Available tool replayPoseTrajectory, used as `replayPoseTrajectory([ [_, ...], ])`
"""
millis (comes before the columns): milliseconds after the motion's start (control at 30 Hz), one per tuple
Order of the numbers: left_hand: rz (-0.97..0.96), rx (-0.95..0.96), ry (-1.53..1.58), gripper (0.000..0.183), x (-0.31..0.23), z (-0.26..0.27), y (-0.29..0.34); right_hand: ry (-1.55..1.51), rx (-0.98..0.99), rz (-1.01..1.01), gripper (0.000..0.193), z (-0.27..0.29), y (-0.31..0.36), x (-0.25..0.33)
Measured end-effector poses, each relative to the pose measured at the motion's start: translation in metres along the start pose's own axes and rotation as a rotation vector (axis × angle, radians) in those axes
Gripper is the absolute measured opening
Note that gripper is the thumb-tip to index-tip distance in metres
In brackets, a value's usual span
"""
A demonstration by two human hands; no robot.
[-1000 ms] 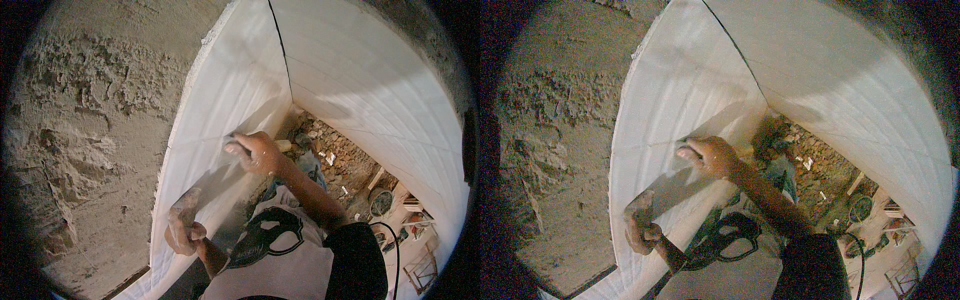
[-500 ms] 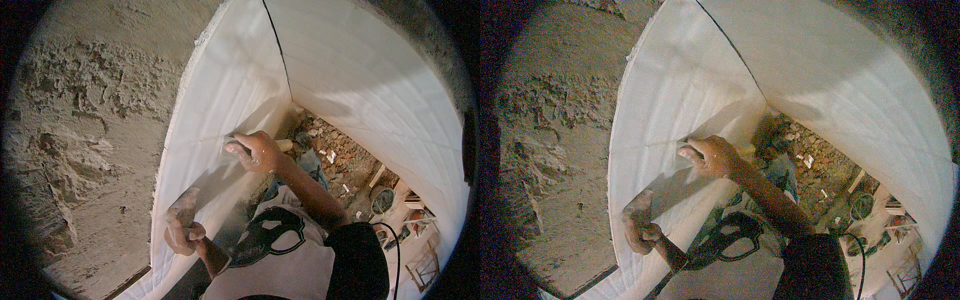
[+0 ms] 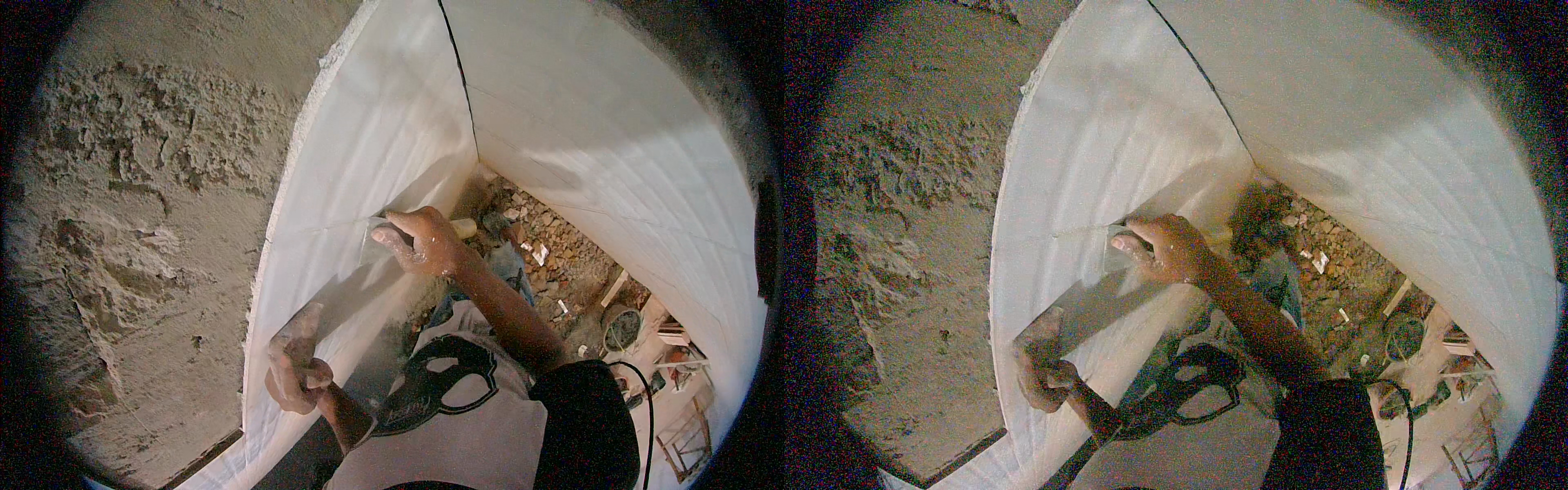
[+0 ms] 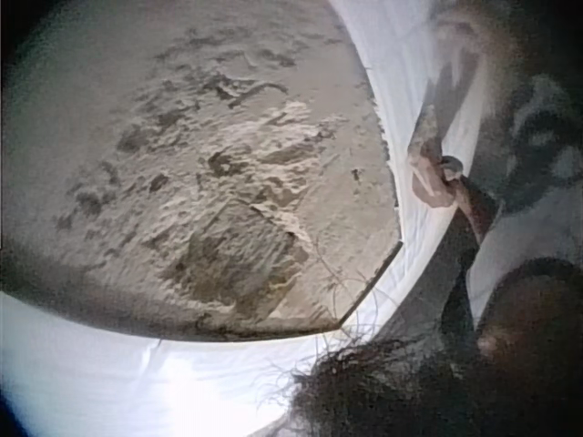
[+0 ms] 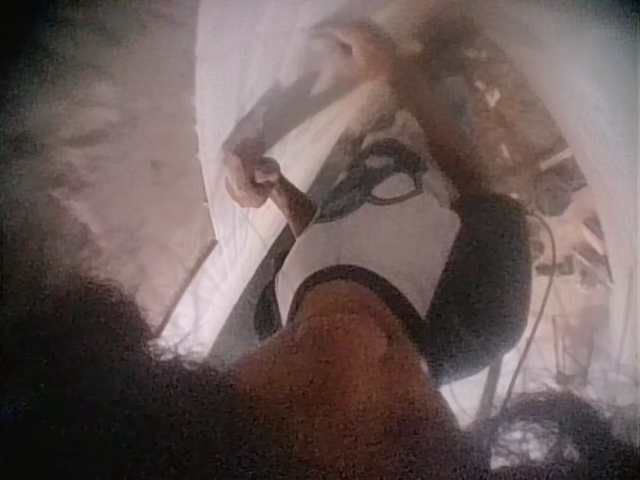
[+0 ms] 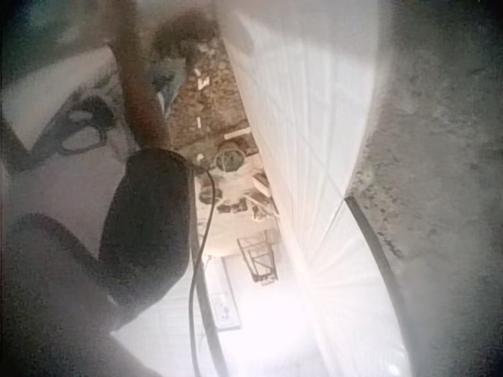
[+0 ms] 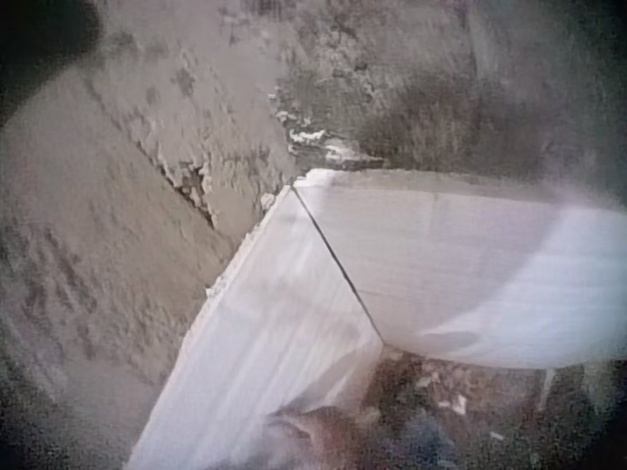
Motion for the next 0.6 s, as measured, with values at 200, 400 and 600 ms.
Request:
replayPoseTrajectory([
  [200, 0.001, 0.004, -0.012, 0.045, -0.001, 0.001, 0.0, 0.061, -0.019, 0.024, 0.036, 0.005, 0.001, 0.008],
  [400, 0.001, -0.001, -0.015, 0.046, 0.001, -0.001, -0.001, 0.082, -0.034, 0.067, 0.035, 0.008, -0.007, 0.037],
  [600, 0.005, 0.003, -0.017, 0.047, -0.001, 0.001, -0.001, -0.005, -0.084, 0.094, 0.033, 0.001, -0.002, 0.03],
])
Point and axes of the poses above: each hand's wrist, its own y-axis away from the middle knuckle, its own z-axis out of the back of the hand, x = y × z, the point moved 7 cm from there along -y, towards the middle knuckle, and after that the axes turned 4 degrees about -y, right-handed, at the moved point
